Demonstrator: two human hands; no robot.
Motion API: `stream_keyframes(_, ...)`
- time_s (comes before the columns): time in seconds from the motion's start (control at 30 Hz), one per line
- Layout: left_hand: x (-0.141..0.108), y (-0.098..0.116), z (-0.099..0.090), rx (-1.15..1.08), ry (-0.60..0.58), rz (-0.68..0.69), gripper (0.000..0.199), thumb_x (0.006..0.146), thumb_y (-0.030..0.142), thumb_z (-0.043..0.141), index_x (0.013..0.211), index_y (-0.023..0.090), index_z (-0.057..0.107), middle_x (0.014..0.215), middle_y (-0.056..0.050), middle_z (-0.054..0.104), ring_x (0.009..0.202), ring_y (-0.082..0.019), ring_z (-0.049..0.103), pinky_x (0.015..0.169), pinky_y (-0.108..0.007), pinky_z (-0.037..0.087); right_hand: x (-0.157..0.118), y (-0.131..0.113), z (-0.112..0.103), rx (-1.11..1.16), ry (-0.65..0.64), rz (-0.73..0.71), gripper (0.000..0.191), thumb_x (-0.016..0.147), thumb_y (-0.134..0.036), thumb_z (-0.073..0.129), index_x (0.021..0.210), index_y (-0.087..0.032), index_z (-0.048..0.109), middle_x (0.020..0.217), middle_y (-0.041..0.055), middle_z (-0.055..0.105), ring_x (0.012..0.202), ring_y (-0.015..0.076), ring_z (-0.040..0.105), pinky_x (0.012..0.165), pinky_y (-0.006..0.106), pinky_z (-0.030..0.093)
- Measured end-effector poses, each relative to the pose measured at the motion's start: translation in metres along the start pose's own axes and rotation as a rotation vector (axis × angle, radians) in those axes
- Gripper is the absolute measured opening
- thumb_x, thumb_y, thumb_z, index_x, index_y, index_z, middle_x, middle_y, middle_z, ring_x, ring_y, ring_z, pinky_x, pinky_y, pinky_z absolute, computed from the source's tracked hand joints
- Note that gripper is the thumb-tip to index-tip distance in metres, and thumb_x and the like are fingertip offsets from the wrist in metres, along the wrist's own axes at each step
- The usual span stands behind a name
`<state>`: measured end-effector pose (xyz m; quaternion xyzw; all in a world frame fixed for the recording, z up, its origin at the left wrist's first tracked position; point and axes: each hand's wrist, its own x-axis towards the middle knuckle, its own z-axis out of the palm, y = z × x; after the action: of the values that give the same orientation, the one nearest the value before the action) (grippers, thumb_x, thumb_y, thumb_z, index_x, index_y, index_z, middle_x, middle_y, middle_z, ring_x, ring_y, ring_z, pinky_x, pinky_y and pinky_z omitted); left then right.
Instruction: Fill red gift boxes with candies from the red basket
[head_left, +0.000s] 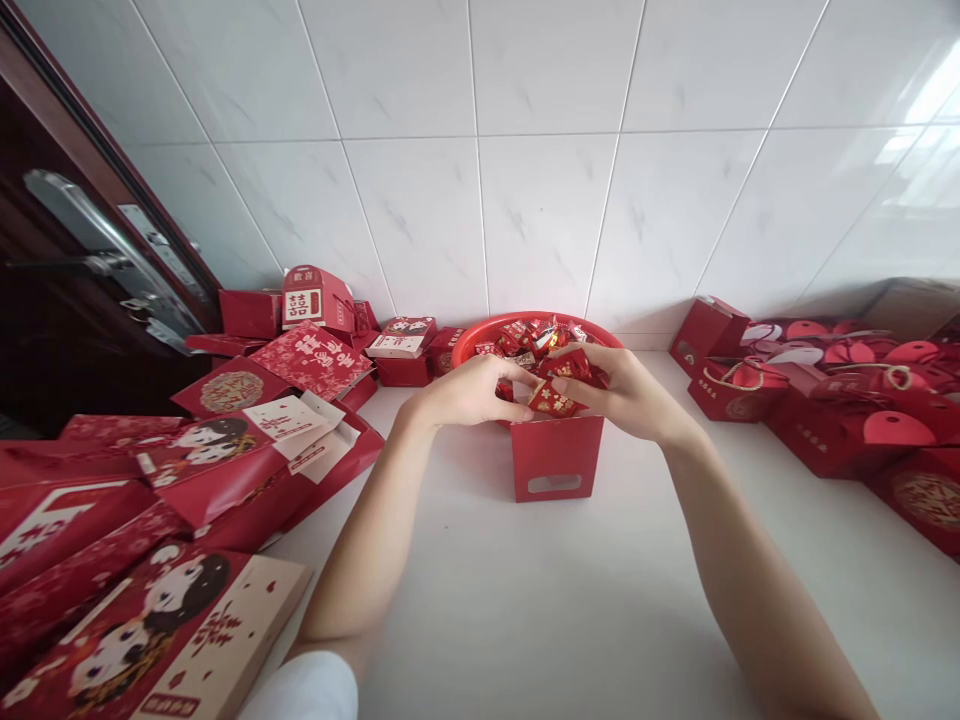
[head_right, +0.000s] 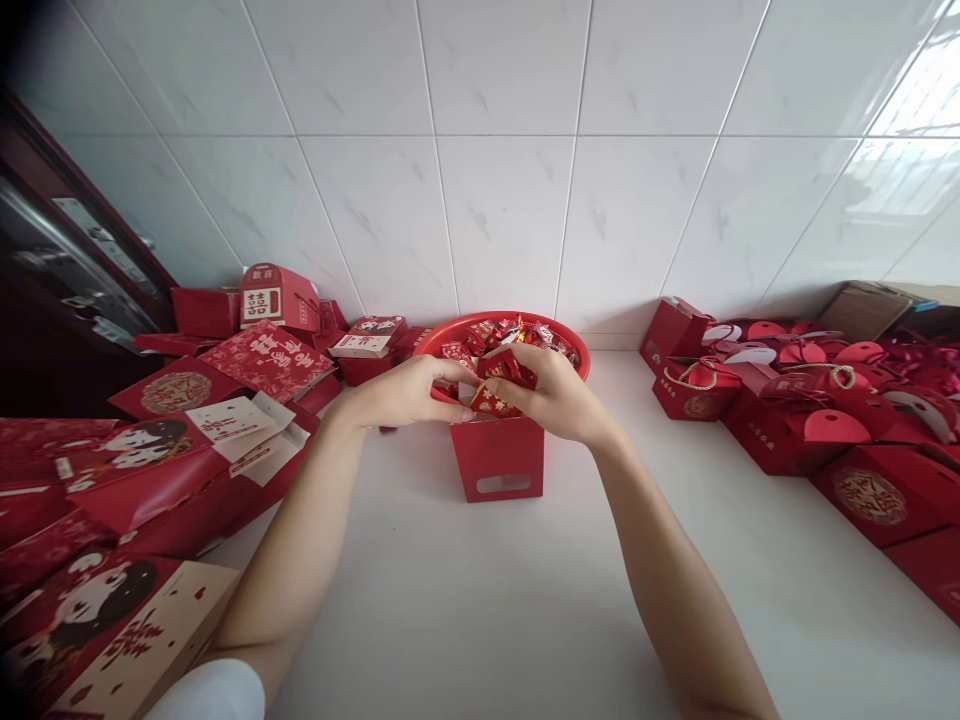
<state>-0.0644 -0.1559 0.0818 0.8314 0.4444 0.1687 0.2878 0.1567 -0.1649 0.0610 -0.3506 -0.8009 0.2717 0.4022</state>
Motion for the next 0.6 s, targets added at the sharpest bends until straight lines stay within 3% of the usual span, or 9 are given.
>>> stream_keyframes(0.13, -0.001, 0.001, 0.000, -0.013, -0.007, 0.016, 0.032, 0.077, 0.034, 0.072, 0.108, 0.025, 0.078, 0.100, -0.001, 0.074, 0.077, -0.017, 0.066, 0.057, -0.023, 0.050, -0.001, 0.003, -0.003, -0.044, -0.021, 0.023, 0.019, 0.090, -0.035, 0.064, 0.100, -0.022, 0.073, 0.083, 0.0027, 0.070, 0.074, 0.0199, 0.061, 0.063, 0.032, 0.048)
stream_keyframes(0.23, 0.000, -0.001, 0.001, 0.001, -0.001, 0.011, 0.035, 0.076, 0.033, 0.074, 0.110, 0.025, 0.077, 0.101, -0.001, 0.075, 0.083, -0.020, 0.068, 0.061, -0.025, 0.052, -0.001, 0.003, -0.003, -0.090, -0.024, 0.001, 0.019, 0.087, -0.027, 0.063, 0.102, -0.022, 0.073, 0.088, 0.0033, 0.072, 0.078, 0.0208, 0.064, 0.067, 0.033, 0.049)
stream_keyframes(0.4, 0.003, -0.006, 0.001, 0.015, 0.025, 0.039, 0.038, 0.076, 0.032, 0.075, 0.113, 0.025, 0.076, 0.111, -0.002, 0.076, 0.099, -0.024, 0.070, 0.078, -0.028, 0.056, 0.000, 0.001, 0.003, -0.195, 0.049, -0.081, 0.022, 0.086, -0.021, 0.060, 0.104, -0.024, 0.072, 0.096, 0.0053, 0.072, 0.083, 0.0215, 0.064, 0.071, 0.033, 0.049)
stream_keyframes(0.6, -0.001, 0.000, 0.001, 0.014, 0.024, -0.021, 0.042, 0.078, 0.028, 0.073, 0.119, 0.023, 0.075, 0.117, -0.004, 0.075, 0.093, -0.023, 0.071, 0.070, -0.027, 0.057, 0.001, 0.002, 0.006, -0.288, -0.011, -0.081, 0.013, 0.087, -0.018, 0.055, 0.079, -0.022, 0.065, 0.083, 0.0053, 0.065, 0.075, 0.0197, 0.057, 0.065, 0.032, 0.043)
